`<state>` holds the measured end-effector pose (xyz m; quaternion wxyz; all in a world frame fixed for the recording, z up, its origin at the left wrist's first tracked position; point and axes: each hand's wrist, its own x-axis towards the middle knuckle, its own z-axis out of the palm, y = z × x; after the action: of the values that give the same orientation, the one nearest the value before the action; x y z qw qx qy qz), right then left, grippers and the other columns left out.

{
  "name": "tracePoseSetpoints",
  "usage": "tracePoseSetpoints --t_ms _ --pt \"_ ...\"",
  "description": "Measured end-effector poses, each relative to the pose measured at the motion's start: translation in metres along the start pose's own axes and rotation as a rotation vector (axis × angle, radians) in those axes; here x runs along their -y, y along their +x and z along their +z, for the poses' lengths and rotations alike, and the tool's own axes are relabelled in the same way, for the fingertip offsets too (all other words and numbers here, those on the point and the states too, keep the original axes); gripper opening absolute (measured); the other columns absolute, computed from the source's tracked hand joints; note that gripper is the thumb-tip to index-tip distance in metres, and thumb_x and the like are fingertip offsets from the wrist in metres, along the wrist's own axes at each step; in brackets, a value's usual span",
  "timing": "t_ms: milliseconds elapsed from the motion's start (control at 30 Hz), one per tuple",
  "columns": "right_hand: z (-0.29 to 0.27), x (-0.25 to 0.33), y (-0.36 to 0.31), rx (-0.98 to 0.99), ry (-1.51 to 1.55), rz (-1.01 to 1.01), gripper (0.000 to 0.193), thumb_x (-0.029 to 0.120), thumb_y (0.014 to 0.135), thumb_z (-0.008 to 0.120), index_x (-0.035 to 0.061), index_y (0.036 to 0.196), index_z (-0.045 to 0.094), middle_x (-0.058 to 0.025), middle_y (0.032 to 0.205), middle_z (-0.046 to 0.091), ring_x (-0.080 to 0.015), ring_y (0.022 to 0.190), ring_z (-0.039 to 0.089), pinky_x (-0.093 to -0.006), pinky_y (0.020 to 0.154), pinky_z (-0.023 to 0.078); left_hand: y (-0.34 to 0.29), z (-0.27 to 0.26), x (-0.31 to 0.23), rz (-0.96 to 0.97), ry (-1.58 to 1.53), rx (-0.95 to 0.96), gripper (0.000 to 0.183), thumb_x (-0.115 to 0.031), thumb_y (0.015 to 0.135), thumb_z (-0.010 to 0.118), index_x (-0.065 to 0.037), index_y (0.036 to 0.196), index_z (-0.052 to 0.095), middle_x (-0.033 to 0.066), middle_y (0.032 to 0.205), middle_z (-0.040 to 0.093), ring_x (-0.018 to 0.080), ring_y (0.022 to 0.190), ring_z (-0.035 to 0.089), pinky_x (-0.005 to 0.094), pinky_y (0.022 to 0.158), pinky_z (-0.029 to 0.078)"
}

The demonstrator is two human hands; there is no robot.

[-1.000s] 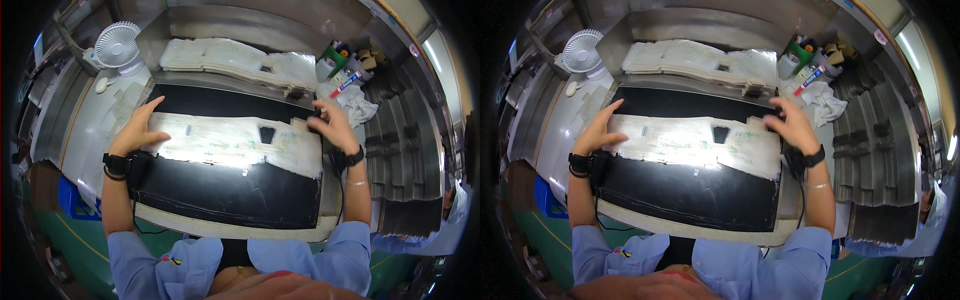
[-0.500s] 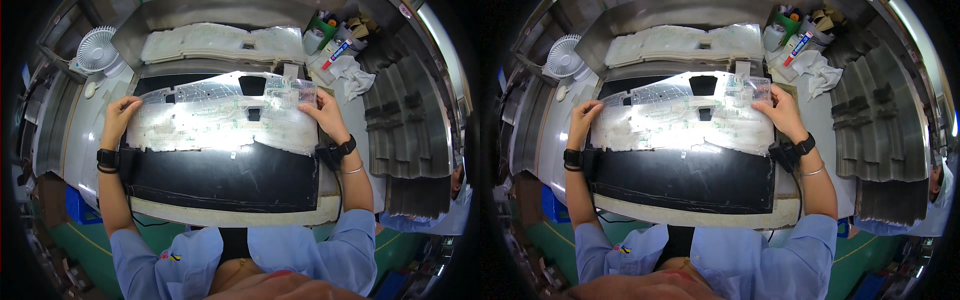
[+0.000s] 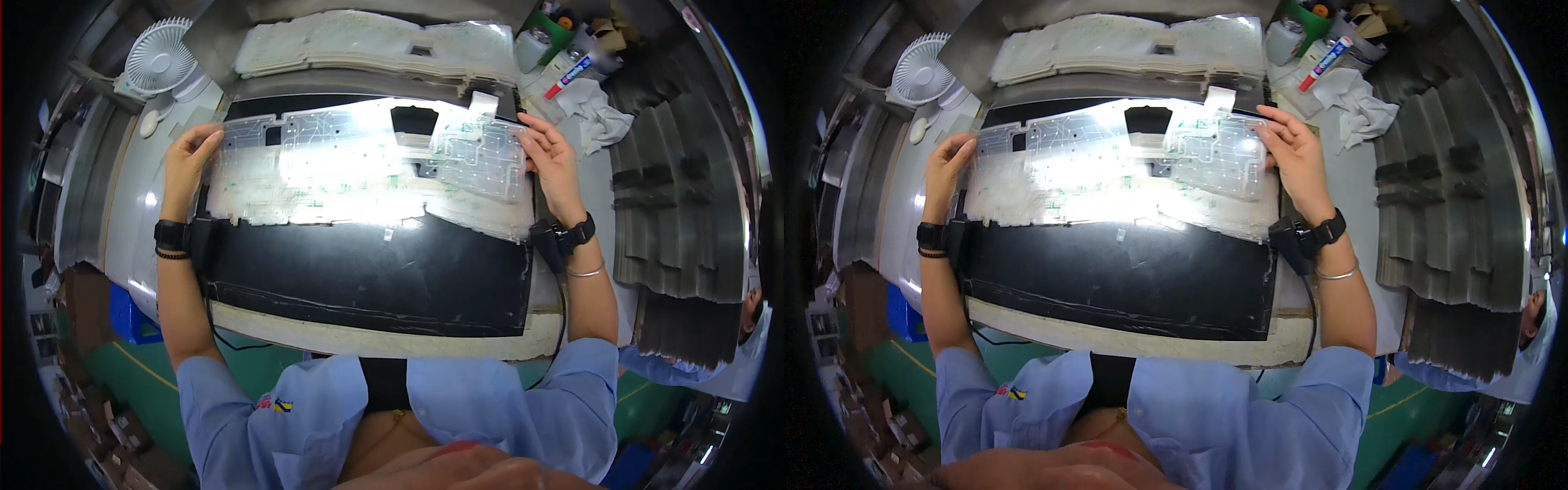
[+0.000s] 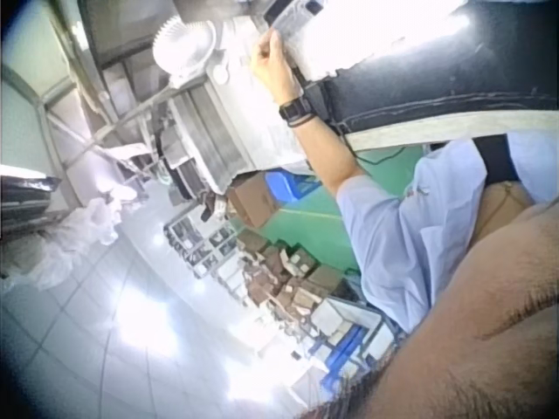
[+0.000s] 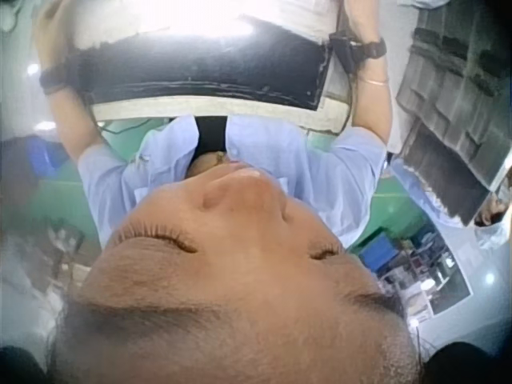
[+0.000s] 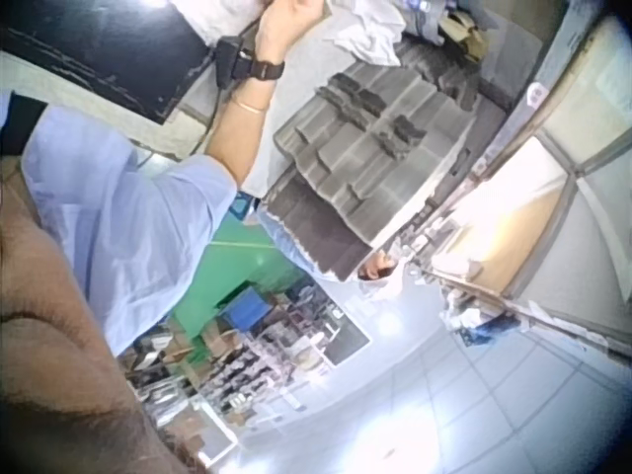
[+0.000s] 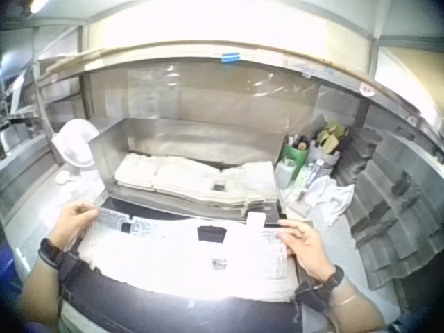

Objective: Inspecting, flipping, and organizing clear plastic keyboard membrane circuit sheets at a workbench.

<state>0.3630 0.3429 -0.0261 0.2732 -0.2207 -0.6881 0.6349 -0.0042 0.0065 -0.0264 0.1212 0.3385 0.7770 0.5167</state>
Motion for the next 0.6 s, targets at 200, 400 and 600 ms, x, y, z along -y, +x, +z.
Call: tracePoseSetpoints --t_ms 200,400,600 --pt "-0.002 0.0 -0.001 -0.044 -0.105 -0.029 0.033 0.01 0.086 0.052 0.0019 0.118 0.047 -0.0021 0.095 0.058 -0.0019 0.069 0.05 -0.0138 0.053 0.041 0.001 0.001 0.004 -0.058 -0.179 -0.003 0.028 -0.013 0.083 0.058 -0.002 0.108 0.053 -0.0006 0.083 0.058 0.0038 0.07 0.051 0.017 0.062 0.042" --pt "-0.006 -0.001 -0.001 -0.054 -0.126 -0.082 0.034 0.008 0.087 0.05 0.0012 0.119 0.045 -0.0048 0.098 0.059 -0.0032 0.067 0.049 -0.0148 0.054 0.039 -0.002 0.006 -0.001 -0.055 -0.335 0.018 0.03 -0.011 0.084 0.055 -0.004 0.113 0.049 -0.0016 0.078 0.057 0.0036 0.068 0.051 0.0161 0.059 0.042" --pt "-0.015 -0.006 0.008 -0.168 -0.185 -0.136 0.033 0.01 0.087 0.05 0.0025 0.12 0.046 -0.0023 0.091 0.056 -0.003 0.068 0.049 -0.0154 0.055 0.037 -0.012 -0.001 -0.009 -0.055 -0.289 0.136 0.039 -0.01 0.088 0.048 -0.008 0.126 0.041 0.0031 0.089 0.06 0.0021 0.067 0.05 0.0138 0.056 0.041"
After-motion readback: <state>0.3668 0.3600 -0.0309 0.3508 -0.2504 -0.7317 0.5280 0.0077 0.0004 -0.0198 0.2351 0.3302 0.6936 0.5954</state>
